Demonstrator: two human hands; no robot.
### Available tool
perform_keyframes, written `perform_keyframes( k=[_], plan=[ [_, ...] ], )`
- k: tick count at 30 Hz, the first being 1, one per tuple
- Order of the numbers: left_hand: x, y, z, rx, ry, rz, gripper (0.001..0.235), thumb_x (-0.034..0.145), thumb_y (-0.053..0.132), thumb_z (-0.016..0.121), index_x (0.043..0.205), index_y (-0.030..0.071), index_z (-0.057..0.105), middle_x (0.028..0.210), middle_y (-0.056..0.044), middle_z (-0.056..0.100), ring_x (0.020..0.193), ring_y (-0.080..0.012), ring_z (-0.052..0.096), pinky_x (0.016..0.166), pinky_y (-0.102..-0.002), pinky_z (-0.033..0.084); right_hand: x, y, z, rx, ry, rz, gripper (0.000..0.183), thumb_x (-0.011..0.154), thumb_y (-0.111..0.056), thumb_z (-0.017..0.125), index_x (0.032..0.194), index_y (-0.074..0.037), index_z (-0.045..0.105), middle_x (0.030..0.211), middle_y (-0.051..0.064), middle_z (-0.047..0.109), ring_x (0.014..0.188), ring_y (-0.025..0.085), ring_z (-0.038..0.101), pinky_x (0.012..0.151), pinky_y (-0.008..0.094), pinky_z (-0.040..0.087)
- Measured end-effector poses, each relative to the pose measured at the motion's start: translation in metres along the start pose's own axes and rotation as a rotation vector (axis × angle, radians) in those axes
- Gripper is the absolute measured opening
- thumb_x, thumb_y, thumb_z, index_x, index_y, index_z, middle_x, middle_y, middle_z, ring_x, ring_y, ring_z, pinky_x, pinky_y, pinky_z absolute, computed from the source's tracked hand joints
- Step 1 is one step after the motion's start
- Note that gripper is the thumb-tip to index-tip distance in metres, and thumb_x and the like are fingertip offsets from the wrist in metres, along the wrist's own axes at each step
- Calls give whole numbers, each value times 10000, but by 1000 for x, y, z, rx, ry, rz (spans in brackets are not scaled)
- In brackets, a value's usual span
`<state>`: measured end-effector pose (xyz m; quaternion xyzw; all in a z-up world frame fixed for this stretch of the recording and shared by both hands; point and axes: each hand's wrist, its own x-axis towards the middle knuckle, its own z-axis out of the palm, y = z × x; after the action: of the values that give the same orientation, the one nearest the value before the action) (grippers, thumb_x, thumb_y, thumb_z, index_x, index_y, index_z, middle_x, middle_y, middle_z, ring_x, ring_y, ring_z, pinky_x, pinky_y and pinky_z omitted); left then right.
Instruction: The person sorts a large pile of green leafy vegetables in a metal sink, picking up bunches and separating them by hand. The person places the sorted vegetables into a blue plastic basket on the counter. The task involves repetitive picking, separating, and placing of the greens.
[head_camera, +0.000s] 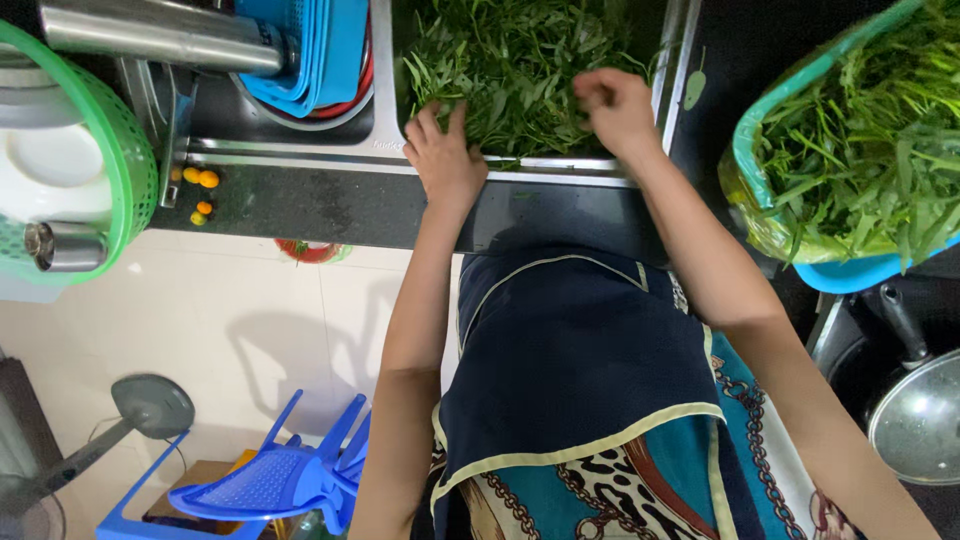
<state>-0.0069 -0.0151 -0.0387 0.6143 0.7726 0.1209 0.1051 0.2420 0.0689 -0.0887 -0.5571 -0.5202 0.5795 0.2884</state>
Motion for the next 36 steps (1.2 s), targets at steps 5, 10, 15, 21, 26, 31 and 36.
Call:
perform_keyframes(
  k=[5, 10, 15, 21, 26, 31, 36],
  plan=[
    [-6, -7, 19, -93, -40, -16, 435, 764, 207, 792, 1192, 152, 734, 1310, -128, 565, 1249, -383, 455, 1003, -547, 375, 77, 31, 61, -293, 78, -299, 260, 980, 7, 600, 1167, -53, 770, 1092, 137, 782, 968, 233, 755, 843, 383, 610],
    [-16, -18, 34, -68, -11, -9, 359, 793, 247, 795, 1132, 143, 742, 1299, -128, 581, 1274, -375, 457, 1040, -565, 362, 126, 53, 109, -420, 120, -214, 274, 913, -113, 718, 1181, -59, 730, 1077, 175, 752, 942, 300, 736, 821, 386, 576],
    [-15, -18, 24, -188, 8, -12, 349, 818, 220, 779, 1162, 161, 755, 1286, -126, 592, 1275, -372, 464, 1015, -556, 373, 118, 74, 110, -537, 182, -343, 342, 794, -108, 776, 1134, -80, 792, 1042, 190, 762, 949, 332, 727, 827, 409, 573],
    [3, -8, -4, -414, 175, -48, 328, 956, 84, 730, 1275, 156, 703, 1328, -68, 594, 1287, -310, 504, 1124, -460, 434, 52, 27, 80, -95, 135, -122, 142, 960, -80, 730, 1090, -39, 771, 829, 81, 712, 713, 152, 583, 650, 293, 459],
    [27, 19, -16, -594, 56, 178, 491, 859, 66, 737, 1341, 60, 646, 1338, -169, 576, 1207, -382, 529, 1032, -466, 432, -18, -3, 69, 32, 101, -202, 126, 1009, -73, 712, 1117, -16, 743, 904, 29, 688, 730, 92, 584, 620, 261, 455],
    [28, 26, 12, -832, -204, 126, 156, 949, 69, 733, 1104, 76, 755, 1034, -77, 685, 923, -255, 660, 821, -351, 536, -40, -11, 51, 383, 66, 92, 137, 1047, -114, 663, 1114, -9, 722, 857, 10, 709, 690, 56, 608, 593, 231, 475],
    [25, 16, 20, -956, -223, -24, 76, 939, 87, 748, 1001, 43, 751, 861, -56, 630, 731, -145, 607, 672, -282, 499, -42, -43, 23, 564, -83, 99, 154, 1078, -119, 607, 1151, -12, 690, 829, 32, 697, 667, 100, 620, 602, 246, 503]
  ],
)
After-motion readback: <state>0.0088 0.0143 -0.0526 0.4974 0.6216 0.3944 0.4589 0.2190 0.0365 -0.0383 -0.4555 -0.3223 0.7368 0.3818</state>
